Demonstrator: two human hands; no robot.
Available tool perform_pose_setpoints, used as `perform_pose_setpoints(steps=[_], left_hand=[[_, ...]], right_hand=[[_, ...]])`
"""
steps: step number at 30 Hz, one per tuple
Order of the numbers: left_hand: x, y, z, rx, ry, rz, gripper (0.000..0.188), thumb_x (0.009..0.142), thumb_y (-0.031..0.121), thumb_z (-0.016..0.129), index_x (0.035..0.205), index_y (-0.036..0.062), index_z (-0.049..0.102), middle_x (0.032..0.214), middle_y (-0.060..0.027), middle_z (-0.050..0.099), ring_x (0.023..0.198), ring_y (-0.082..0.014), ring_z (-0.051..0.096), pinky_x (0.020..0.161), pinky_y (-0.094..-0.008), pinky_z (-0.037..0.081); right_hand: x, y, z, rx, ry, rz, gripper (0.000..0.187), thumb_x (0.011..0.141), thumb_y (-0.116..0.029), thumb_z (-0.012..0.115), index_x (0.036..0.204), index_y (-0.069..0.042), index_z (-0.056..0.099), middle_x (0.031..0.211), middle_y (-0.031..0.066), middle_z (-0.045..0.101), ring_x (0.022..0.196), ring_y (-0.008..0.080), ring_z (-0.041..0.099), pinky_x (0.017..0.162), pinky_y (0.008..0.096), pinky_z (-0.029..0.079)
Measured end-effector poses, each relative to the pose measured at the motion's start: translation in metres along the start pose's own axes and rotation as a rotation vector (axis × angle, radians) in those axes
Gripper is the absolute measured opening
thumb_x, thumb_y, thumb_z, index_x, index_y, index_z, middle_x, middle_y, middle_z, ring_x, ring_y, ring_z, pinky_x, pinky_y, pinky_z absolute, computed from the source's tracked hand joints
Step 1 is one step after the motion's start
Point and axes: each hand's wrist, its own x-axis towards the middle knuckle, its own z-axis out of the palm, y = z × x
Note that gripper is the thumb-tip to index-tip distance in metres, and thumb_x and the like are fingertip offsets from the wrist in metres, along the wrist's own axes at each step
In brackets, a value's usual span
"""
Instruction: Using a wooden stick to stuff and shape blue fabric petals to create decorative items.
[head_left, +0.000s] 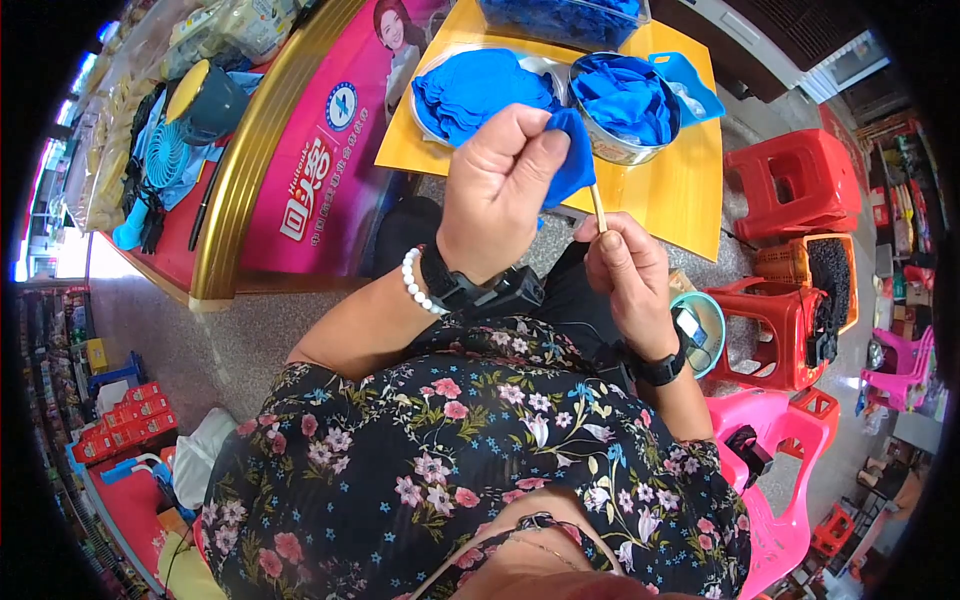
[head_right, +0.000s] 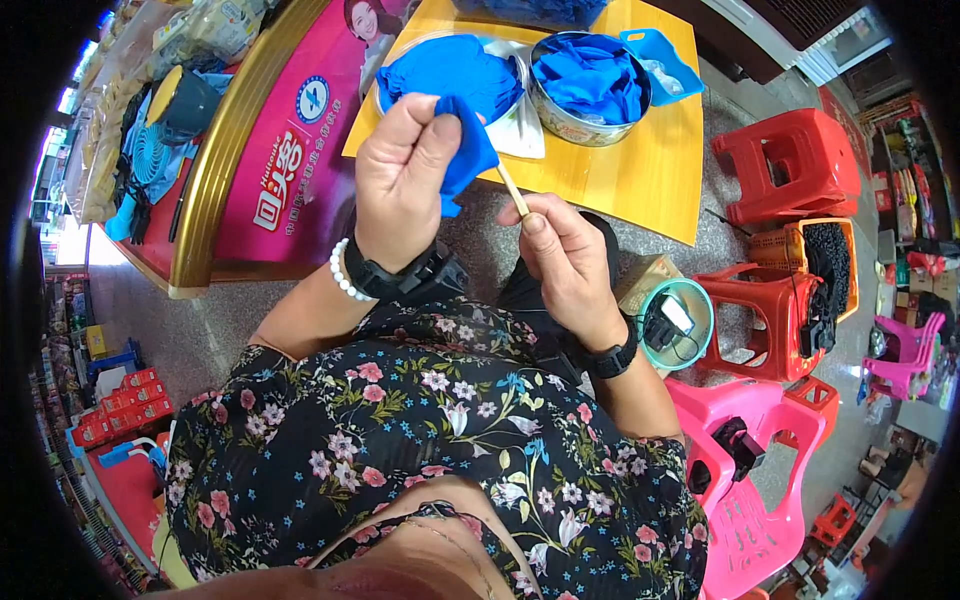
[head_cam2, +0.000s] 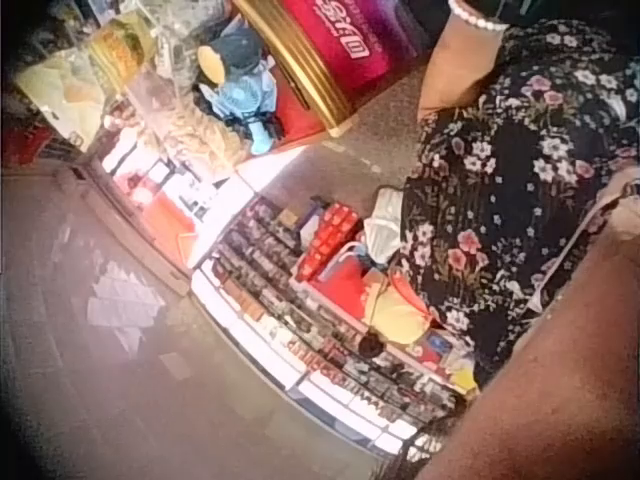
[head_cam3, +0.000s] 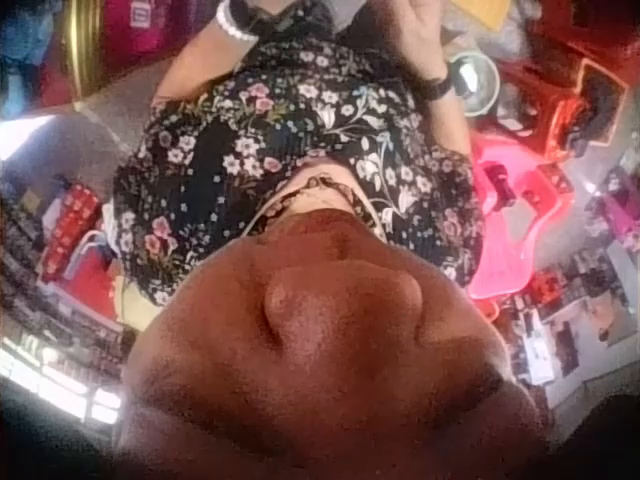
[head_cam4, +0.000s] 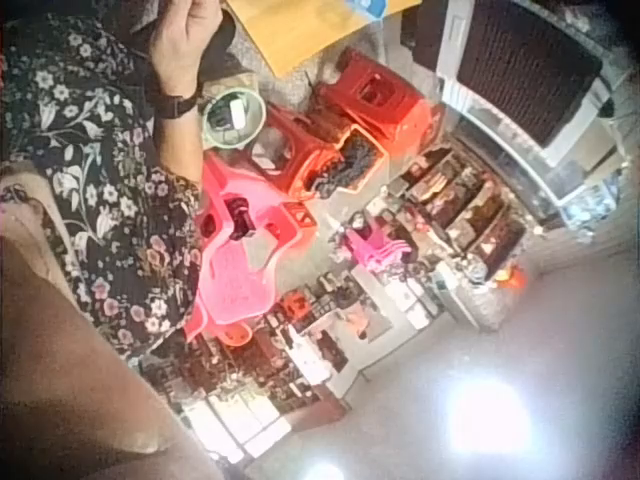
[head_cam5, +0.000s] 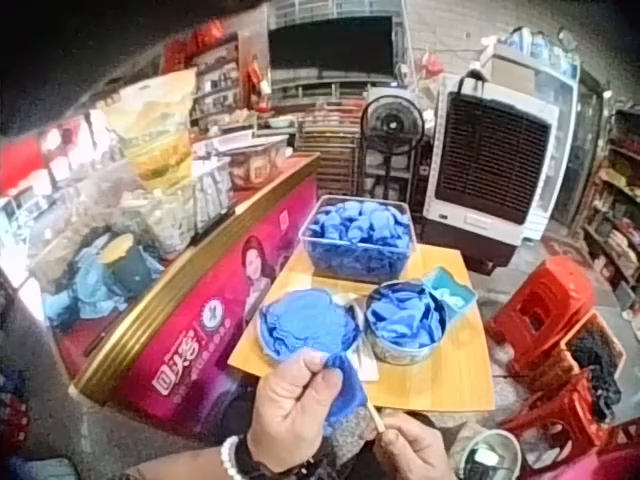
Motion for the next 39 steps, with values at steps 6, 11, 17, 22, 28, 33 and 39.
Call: perform_pose_setpoints(steps=[6, 11, 17, 22, 28, 33, 39], left_hand=[[-0.009, 0.0, 0.002, 0.044, -0.062, -0.021, 0.012, 0.095, 0.015, 0.051, 0.094, 0.0052, 0.058, 0.077, 0.0066, 0.055, 0.065, 0.002, 0.043, 0.055, -0.0134, 0.034], [-0.01, 0.003, 0.003, -0.092, 0.02, -0.155, 0.021, 0.098, 0.023, 0.046, 0.097, 0.0063, 0.059, 0.075, 0.0052, 0.056, 0.06, 0.0011, 0.044, 0.051, -0.0142, 0.034], [-0.002, 0.01, -0.001, -0.094, 0.01, -0.215, 0.036, 0.098, 0.035, 0.041, 0.105, 0.0051, 0.059, 0.072, 0.0034, 0.056, 0.057, -0.0001, 0.045, 0.048, -0.0148, 0.033], [-0.014, 0.006, 0.006, -0.047, -0.024, -0.228, 0.03, 0.097, 0.03, 0.046, 0.107, 0.0052, 0.059, 0.069, 0.0059, 0.053, 0.055, 0.001, 0.041, 0.048, -0.0149, 0.031], [-0.019, 0.007, 0.016, -0.136, -0.105, -0.276, 0.028, 0.096, 0.029, 0.048, 0.108, 0.0057, 0.058, 0.067, 0.0079, 0.048, 0.055, 0.0016, 0.04, 0.047, -0.0155, 0.029], [-0.018, 0.01, 0.005, -0.274, -0.008, -0.283, 0.026, 0.097, 0.026, 0.047, 0.109, 0.0046, 0.055, 0.081, 0.0039, 0.054, 0.07, -0.0006, 0.047, 0.06, -0.0164, 0.039], [-0.009, 0.006, 0.004, -0.08, 0.06, -0.139, 0.023, 0.097, 0.022, 0.048, 0.1, 0.0014, 0.059, 0.086, 0.0021, 0.059, 0.075, -0.0012, 0.049, 0.066, -0.0172, 0.041]], right_hand=[[-0.001, 0.006, 0.0, 0.067, -0.003, 0.008, 0.026, 0.098, -0.023, 0.044, 0.099, -0.001, 0.058, 0.061, -0.0061, 0.04, 0.051, 0.0019, 0.033, 0.045, 0.0178, 0.026], [0.0, 0.001, 0.001, 0.037, -0.059, 0.057, 0.025, 0.098, -0.022, 0.044, 0.099, -0.002, 0.058, 0.062, -0.0058, 0.04, 0.052, 0.002, 0.033, 0.046, 0.0185, 0.026], [-0.004, 0.001, -0.003, -0.117, -0.067, 0.052, 0.022, 0.098, -0.019, 0.045, 0.099, -0.002, 0.058, 0.065, -0.0061, 0.041, 0.055, 0.0021, 0.033, 0.048, 0.0184, 0.027], [-0.001, -0.001, 0.002, -0.027, 0.004, 0.042, 0.022, 0.098, -0.019, 0.045, 0.099, -0.002, 0.058, 0.064, -0.0064, 0.041, 0.054, 0.0017, 0.033, 0.047, 0.0179, 0.026], [-0.001, -0.002, 0.0, 0.02, -0.019, 0.086, 0.023, 0.098, -0.02, 0.044, 0.099, -0.002, 0.058, 0.064, -0.0071, 0.04, 0.054, 0.0014, 0.032, 0.047, 0.0173, 0.025], [0.0, -0.004, -0.006, -0.051, -0.062, 0.076, 0.024, 0.098, -0.021, 0.044, 0.098, -0.002, 0.058, 0.064, -0.0071, 0.04, 0.053, 0.0012, 0.033, 0.047, 0.0173, 0.025], [-0.004, -0.004, -0.004, -0.033, -0.03, 0.1, 0.024, 0.098, -0.022, 0.044, 0.099, -0.002, 0.058, 0.062, -0.0071, 0.039, 0.052, 0.0013, 0.032, 0.046, 0.0175, 0.025]])
